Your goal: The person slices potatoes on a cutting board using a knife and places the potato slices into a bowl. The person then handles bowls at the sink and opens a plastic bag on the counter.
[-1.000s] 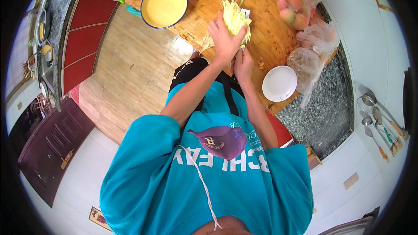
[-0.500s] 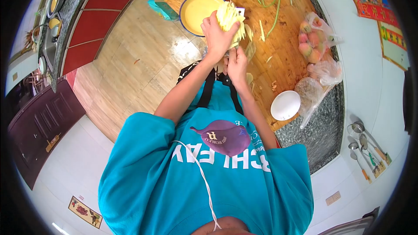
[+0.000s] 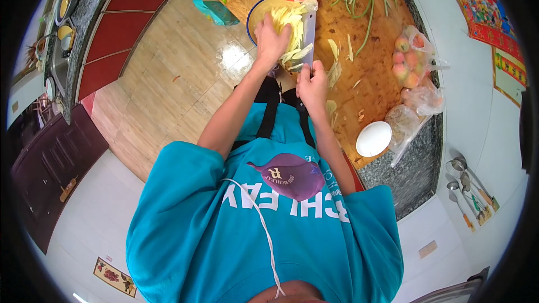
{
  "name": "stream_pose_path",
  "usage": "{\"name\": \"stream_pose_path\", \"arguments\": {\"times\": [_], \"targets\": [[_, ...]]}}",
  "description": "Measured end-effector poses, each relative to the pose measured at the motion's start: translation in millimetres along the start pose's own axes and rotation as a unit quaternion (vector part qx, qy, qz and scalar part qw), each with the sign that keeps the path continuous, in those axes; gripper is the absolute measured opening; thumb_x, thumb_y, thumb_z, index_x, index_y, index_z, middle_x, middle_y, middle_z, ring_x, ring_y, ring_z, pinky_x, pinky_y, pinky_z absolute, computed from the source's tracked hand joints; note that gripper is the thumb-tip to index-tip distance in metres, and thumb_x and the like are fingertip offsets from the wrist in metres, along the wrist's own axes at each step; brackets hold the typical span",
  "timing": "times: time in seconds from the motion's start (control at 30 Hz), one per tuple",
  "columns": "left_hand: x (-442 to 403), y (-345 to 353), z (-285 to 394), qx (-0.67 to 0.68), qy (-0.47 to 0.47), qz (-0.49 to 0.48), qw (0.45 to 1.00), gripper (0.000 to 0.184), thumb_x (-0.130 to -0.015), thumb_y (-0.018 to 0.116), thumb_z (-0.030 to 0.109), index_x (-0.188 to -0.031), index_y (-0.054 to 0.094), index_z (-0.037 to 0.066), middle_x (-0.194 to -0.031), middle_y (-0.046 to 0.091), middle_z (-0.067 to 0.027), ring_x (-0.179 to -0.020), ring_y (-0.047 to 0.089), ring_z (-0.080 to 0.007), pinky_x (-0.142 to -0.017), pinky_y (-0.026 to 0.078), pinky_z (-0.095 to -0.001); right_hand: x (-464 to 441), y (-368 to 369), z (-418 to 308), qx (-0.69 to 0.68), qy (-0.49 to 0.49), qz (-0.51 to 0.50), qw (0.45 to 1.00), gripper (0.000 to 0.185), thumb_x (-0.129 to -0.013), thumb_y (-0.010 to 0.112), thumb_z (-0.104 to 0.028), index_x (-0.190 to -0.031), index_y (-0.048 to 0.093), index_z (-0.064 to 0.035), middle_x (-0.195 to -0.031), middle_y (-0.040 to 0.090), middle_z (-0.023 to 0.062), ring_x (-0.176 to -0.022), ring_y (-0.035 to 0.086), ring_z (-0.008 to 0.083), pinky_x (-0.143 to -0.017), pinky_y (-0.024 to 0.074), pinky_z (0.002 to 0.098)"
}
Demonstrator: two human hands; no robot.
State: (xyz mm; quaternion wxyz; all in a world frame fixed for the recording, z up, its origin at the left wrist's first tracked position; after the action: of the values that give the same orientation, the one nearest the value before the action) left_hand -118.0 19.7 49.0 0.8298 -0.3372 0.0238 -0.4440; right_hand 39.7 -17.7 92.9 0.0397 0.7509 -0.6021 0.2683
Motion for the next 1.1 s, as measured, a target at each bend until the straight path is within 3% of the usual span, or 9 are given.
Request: {"name": "stream_pose_path", "arguments": {"times": [0.27, 0.43, 0.5, 0.57, 0.6, 0.77, 0.87, 1.03, 1.1], "targets": [[12.9, 5.6, 3.2, -0.063, 0.185, 0.082, 0.977, 0.059, -0.088, 0.065, 0.018, -0.137, 0.045, -0.009, -0.132, 0.049, -0.0332, -0.125, 0.045, -0.0475, -0.107, 0.036, -0.0510, 13.3, -32.2, -4.9, -0.039, -0.010, 0.008, 0.999, 0.024, -0.101, 0.051, -0.012, -0.081, 0.041, -0.0058, -0.054, 0.054, 0.0052, -0.039, 0.051, 0.0130, -0.037, 0.0364, 0.0313], [8.7, 3.3, 33.8, -0.088, 0.330, 0.094, 0.935, 0.052, -0.084, 0.069, 0.014, -0.132, 0.055, 0.002, -0.121, 0.058, -0.0183, -0.113, 0.053, -0.0359, -0.101, 0.038, -0.0511, 13.4, -36.6, 1.0, -0.072, -0.018, 0.045, 0.996, 0.024, -0.101, 0.052, -0.012, -0.081, 0.040, -0.0059, -0.053, 0.053, 0.0048, -0.039, 0.051, 0.0129, -0.037, 0.0365, 0.0318], [-4.7, 14.2, 37.4, -0.045, 0.327, 0.068, 0.942, 0.051, -0.084, 0.071, 0.013, -0.132, 0.056, 0.005, -0.110, 0.061, -0.0149, -0.100, 0.058, -0.0325, -0.093, 0.043, -0.0475, 12.1, -40.1, 5.3, -0.080, -0.015, 0.057, 0.995, 0.024, -0.101, 0.052, -0.013, -0.081, 0.040, -0.0058, -0.053, 0.053, 0.0047, -0.039, 0.051, 0.0129, -0.037, 0.0365, 0.0320], [-11.5, 21.2, 43.8, 0.013, 0.228, 0.001, 0.974, 0.051, -0.084, 0.071, 0.014, -0.132, 0.056, 0.005, -0.101, 0.062, -0.0151, -0.092, 0.060, -0.0319, -0.084, 0.048, -0.0421, 9.2, -43.6, 7.9, -0.081, -0.010, 0.054, 0.995, 0.024, -0.101, 0.052, -0.013, -0.081, 0.040, -0.0058, -0.053, 0.052, 0.0040, -0.040, 0.050, 0.0121, -0.037, 0.0364, 0.0314], [-14.8, 24.4, 45.3, 0.000, 0.233, 0.033, 0.972, 0.047, -0.083, 0.075, 0.016, -0.126, 0.060, 0.004, -0.096, 0.064, -0.0150, -0.084, 0.061, -0.0265, -0.076, 0.052, -0.0378, 9.8, -46.5, 8.8, -0.082, -0.011, 0.059, 0.995, 0.024, -0.101, 0.052, -0.013, -0.081, 0.040, -0.0058, -0.053, 0.052, 0.0040, -0.040, 0.050, 0.0121, -0.037, 0.0364, 0.0314], [-29.8, 27.1, 44.3, 0.010, 0.247, 0.047, 0.968, 0.025, -0.084, 0.075, 0.014, -0.105, 0.066, 0.004, -0.088, 0.064, -0.0132, -0.078, 0.062, -0.0250, -0.072, 0.052, -0.0360, 10.0, -56.0, 21.0, -0.119, 0.007, 0.082, 0.989, 0.025, -0.102, 0.051, -0.015, -0.081, 0.041, -0.0059, -0.057, 0.051, 0.0026, -0.040, 0.048, 0.0101, -0.036, 0.0361, 0.0288], [-28.2, 18.9, 49.0, 0.004, 0.305, 0.043, 0.951, 0.011, -0.087, 0.072, 0.008, -0.093, 0.065, 0.001, -0.081, 0.063, -0.0117, -0.067, 0.061, -0.0237, -0.065, 0.051, -0.0338, 12.6, -66.0, 33.3, -0.129, 0.008, 0.109, 0.986, 0.025, -0.103, 0.050, -0.015, -0.082, 0.041, -0.0060, -0.058, 0.051, 0.0027, -0.040, 0.047, 0.0098, -0.035, 0.0361, 0.0283], [9.1, 15.6, 70.6, 0.034, 0.348, 0.019, 0.937, 0.006, -0.085, 0.071, 0.005, -0.088, 0.065, 0.004, -0.083, 0.063, -0.0107, -0.073, 0.064, -0.0271, -0.065, 0.052, -0.0350, 25.8, -91.2, 54.6, -0.145, 0.056, 0.138, 0.978, 0.023, -0.103, 0.049, -0.017, -0.083, 0.042, -0.0082, -0.057, 0.049, 0.0030, -0.040, 0.047, 0.0094, -0.035, 0.0354, 0.0264], [29.7, 29.0, 68.3, 0.029, 0.464, -0.005, 0.885, 0.006, -0.085, 0.071, 0.005, -0.086, 0.065, 0.005, -0.083, 0.061, -0.0108, -0.072, 0.063, -0.0286, -0.064, 0.052, -0.0367, 32.5, -100.3, 63.9, -0.131, 0.061, 0.138, 0.980, 0.023, -0.102, 0.051, -0.016, -0.083, 0.043, -0.0068, -0.058, 0.052, 0.0047, -0.041, 0.048, 0.0112, -0.037, 0.0373, 0.0300]]}}
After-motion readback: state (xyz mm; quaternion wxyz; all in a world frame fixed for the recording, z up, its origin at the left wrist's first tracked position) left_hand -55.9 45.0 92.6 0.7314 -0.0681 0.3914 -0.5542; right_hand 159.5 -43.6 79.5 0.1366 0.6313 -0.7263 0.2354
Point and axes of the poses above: each hand's wrist, its own x-axis away from the middle knuckle, its own y-axis out of the palm, z = x × y, the point moved 1 cm from there along -x, towards the middle knuckle
